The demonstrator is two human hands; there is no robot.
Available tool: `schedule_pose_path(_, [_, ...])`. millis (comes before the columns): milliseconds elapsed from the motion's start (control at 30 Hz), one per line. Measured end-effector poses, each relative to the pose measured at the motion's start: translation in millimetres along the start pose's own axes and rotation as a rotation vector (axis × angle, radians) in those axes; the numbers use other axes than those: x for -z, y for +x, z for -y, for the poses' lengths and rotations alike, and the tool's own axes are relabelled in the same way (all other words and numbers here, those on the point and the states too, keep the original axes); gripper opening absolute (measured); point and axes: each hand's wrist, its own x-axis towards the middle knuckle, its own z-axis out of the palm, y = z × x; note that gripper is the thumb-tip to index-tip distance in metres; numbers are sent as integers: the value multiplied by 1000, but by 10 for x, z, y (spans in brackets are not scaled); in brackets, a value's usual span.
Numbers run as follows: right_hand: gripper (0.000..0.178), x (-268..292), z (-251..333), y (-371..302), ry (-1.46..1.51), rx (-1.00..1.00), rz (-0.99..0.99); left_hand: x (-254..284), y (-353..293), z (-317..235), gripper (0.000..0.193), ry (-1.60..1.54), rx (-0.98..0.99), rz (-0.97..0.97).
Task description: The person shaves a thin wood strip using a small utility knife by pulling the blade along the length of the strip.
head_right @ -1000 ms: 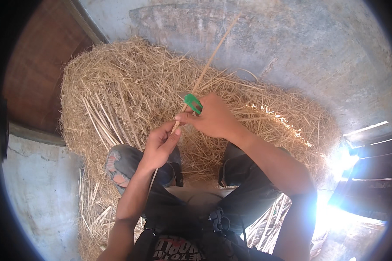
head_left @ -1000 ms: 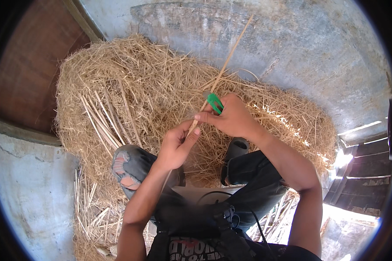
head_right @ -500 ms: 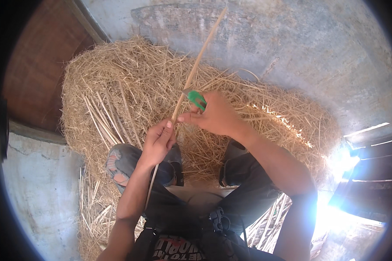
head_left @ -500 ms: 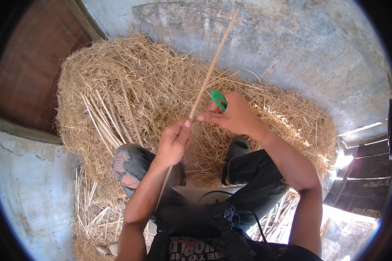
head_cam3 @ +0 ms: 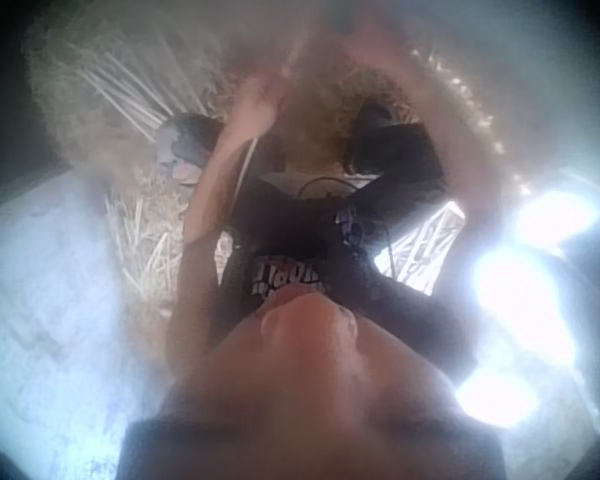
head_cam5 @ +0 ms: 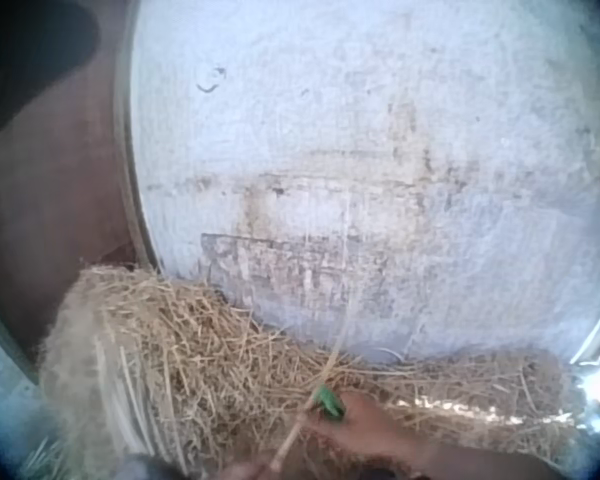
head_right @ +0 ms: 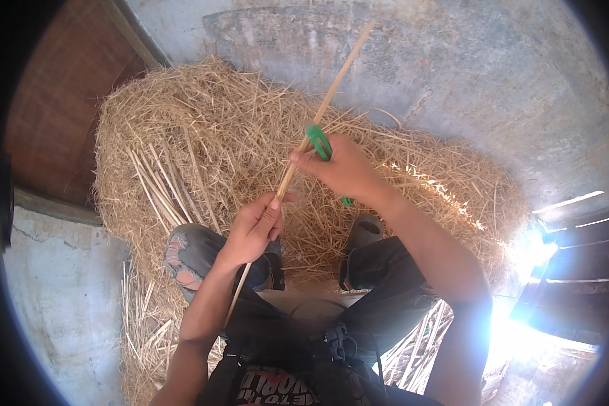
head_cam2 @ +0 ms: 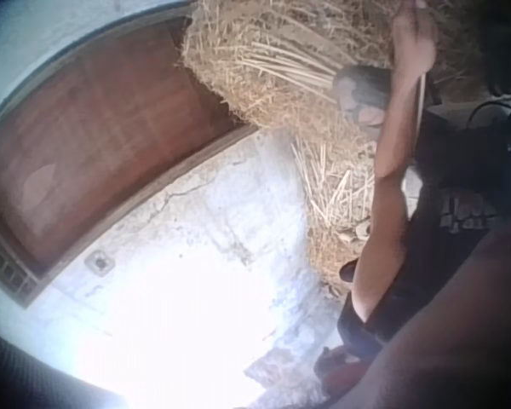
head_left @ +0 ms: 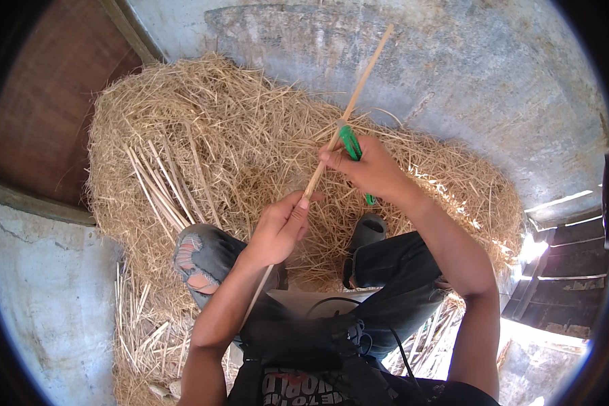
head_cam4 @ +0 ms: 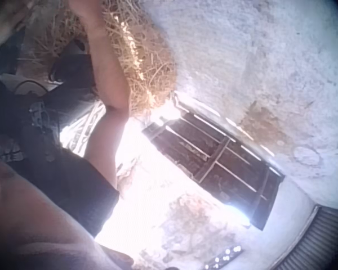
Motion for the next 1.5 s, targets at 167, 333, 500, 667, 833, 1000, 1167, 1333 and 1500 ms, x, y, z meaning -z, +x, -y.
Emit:
schedule_pose_path(167, [39, 66, -14, 34, -1, -46, -97, 56, 2, -14, 41, 12, 83, 87])
schedule_pose_path(333, [39, -82, -24, -5, -96, 87, -45, -22, 6, 92, 37, 21, -69, -65])
schedule_pose_path(500, [36, -169, 43, -43, -15, 126, -38, 26, 20, 51, 40, -50, 18, -71])
schedule_pose_path(667, [34, -159, 46, -29, 44, 108, -44, 44, 21, 12, 48, -193, 55, -48])
schedule_pose_path(833, [33, -181, 18, -5, 59, 137, -50, 45, 3, 12, 48, -223, 49, -56])
schedule_pose_path(1000, [31, -163, 37, -21, 138, 45, -57, 57, 2, -11, 42, -203, 14, -38])
schedule_pose_path(1167, [34, -129, 68, -29, 122, 22, -81, 71, 6, -25, 39, -230, -13, -34])
schedule_pose_path(1333, [37, -3, 77, 9, 164, -31, -194, 100, -9, -49, 37, -251, -1, 29])
schedule_pose_path(1500, [45, 158, 77, 9, -81, -8, -345, 26, -7, -3, 40, -240, 12, 22])
